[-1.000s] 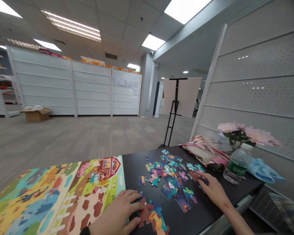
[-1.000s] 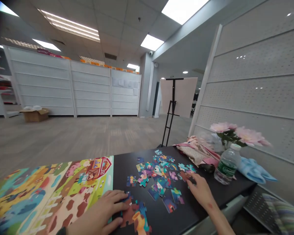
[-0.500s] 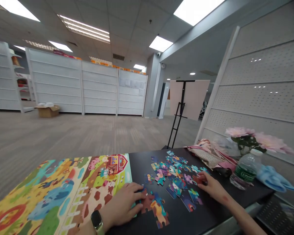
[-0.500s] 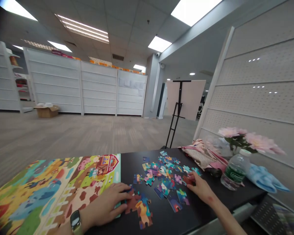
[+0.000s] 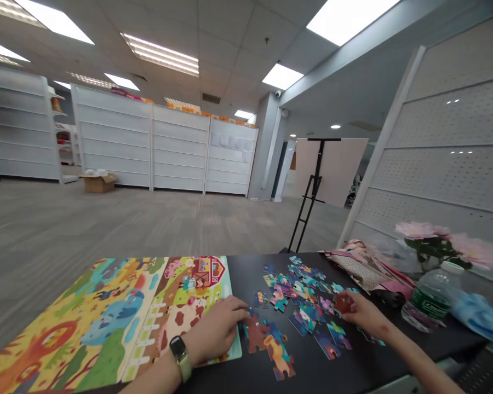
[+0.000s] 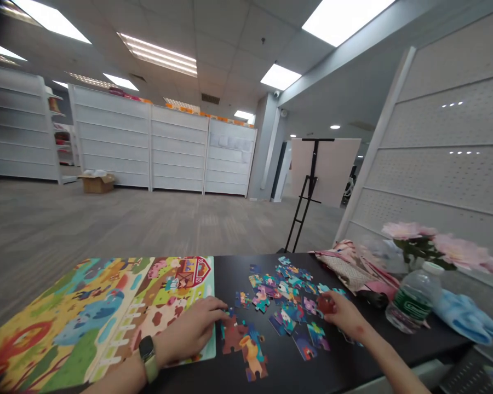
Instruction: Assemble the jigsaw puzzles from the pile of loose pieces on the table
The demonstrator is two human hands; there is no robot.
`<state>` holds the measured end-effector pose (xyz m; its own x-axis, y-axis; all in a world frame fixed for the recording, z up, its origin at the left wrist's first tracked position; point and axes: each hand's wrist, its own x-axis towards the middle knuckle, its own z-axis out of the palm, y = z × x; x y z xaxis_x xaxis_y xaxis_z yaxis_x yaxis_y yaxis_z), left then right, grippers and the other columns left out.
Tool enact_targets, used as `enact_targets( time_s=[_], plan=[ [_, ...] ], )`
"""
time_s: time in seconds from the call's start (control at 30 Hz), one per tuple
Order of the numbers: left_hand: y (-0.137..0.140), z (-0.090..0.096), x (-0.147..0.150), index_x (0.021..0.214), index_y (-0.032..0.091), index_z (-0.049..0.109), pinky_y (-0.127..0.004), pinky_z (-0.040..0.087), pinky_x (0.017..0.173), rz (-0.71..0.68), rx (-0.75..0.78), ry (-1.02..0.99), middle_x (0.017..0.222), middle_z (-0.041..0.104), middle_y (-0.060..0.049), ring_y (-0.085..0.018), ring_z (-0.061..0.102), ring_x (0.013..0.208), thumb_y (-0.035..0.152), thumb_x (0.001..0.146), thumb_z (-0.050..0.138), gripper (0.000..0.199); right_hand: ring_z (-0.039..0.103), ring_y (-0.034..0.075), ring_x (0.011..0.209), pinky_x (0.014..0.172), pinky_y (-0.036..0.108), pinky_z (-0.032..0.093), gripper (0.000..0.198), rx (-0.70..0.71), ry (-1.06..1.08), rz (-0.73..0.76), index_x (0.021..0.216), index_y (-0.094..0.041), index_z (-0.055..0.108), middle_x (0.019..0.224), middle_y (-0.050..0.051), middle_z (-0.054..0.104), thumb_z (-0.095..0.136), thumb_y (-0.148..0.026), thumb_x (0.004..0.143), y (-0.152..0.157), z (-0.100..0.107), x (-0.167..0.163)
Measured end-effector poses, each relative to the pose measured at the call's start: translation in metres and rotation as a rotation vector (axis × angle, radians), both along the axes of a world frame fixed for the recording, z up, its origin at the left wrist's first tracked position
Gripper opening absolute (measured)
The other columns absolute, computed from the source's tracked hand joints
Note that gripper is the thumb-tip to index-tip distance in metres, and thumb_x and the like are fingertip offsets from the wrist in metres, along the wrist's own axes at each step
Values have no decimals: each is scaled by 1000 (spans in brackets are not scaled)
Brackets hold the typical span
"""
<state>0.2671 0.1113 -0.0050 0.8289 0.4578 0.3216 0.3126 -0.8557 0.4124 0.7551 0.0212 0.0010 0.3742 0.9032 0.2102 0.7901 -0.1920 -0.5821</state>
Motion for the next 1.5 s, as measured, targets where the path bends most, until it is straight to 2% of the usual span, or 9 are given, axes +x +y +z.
enact_targets(
  time_s=[0.17, 0.27, 0.47, 0.67, 0.83, 1.0, 1.13, 1.3, 1.5],
  plan=[
    [-8, 4, 4, 121, 31, 62, -42, 44, 105, -48, -12, -14, 129, 62, -2, -24, 56, 119, 7, 81, 54, 48, 72, 31, 99, 87, 39, 57, 53, 86, 219, 129, 117, -20, 72, 113, 12, 76, 66, -53, 75, -22, 14, -71],
    [-13, 5, 6, 123, 31, 61, -42, 44, 104, -62, -31, -6, 128, 64, -2, -26, 56, 119, 14, 81, 61, 45, 74, 28, 89, 79, 37, 59, 43, 37, 419, 325, 119, -22, 73, 97, 8, 79, 67, -46, 82, -33, 5, -162],
    [-14, 7, 5, 122, 31, 60, -42, 43, 103, -51, -52, 18, 126, 65, -1, -26, 56, 118, 22, 85, 64, 39, 70, 23, 87, 80, 34, 56, 20, 83, 98, 547, 93, -26, 76, 93, 4, 75, 63, -17, 81, -25, -12, -274],
    [-17, 5, 7, 110, 31, 65, -36, 42, 99, -136, -58, -18, 122, 64, 3, -22, 56, 115, 25, 82, 72, 29, 68, 23, 91, 82, 33, 58, 13, 219, -11, 590, 86, -26, 73, 92, 5, 75, 62, -19, 85, -27, -18, -266],
    [-24, 8, 11, 100, 30, 67, -38, 42, 94, -146, -57, 10, 116, 65, 2, -24, 58, 108, 27, 81, 75, 21, 70, 25, 96, 86, 34, 58, 21, 417, 65, 264, 99, -27, 73, 102, 7, 75, 55, -36, 94, -41, -30, -229],
    [-31, 14, 12, 93, 27, 63, -42, 40, 95, -114, -22, 53, 118, 65, 2, -26, 56, 109, 36, 80, 79, 22, 73, 26, 89, 77, 31, 60, 30, 384, 270, -15, 91, -23, 73, 96, 9, 77, 59, -50, 89, -50, -40, -196],
    [-40, 22, 17, 109, 32, 62, -41, 41, 98, -168, -46, 76, 129, 61, 2, -27, 55, 114, 35, 80, 80, 35, 72, 26, 86, 77, 31, 58, 32, 389, 343, -20, 90, -22, 72, 94, 9, 76, 60, -52, 88, -52, -39, -202],
    [-49, 30, 22, 99, 31, 65, -37, 43, 102, -245, -79, 117, 114, 66, 3, -23, 58, 112, 27, 88, 71, 14, 70, 25, 87, 78, 31, 55, 30, 413, 339, -42, 91, -22, 72, 93, 8, 75, 56, -47, 91, -54, -38, -207],
    [-41, 13, 15, 136, 38, 50, -44, 43, 115, -79, -2, 46, 158, 37, -1, -29, 43, 140, 25, 93, 56, 44, 70, 24, 89, 82, 33, 53, 25, 441, 373, -14, 96, -22, 71, 94, 7, 75, 49, -33, 92, -55, -42, -206]
  ],
)
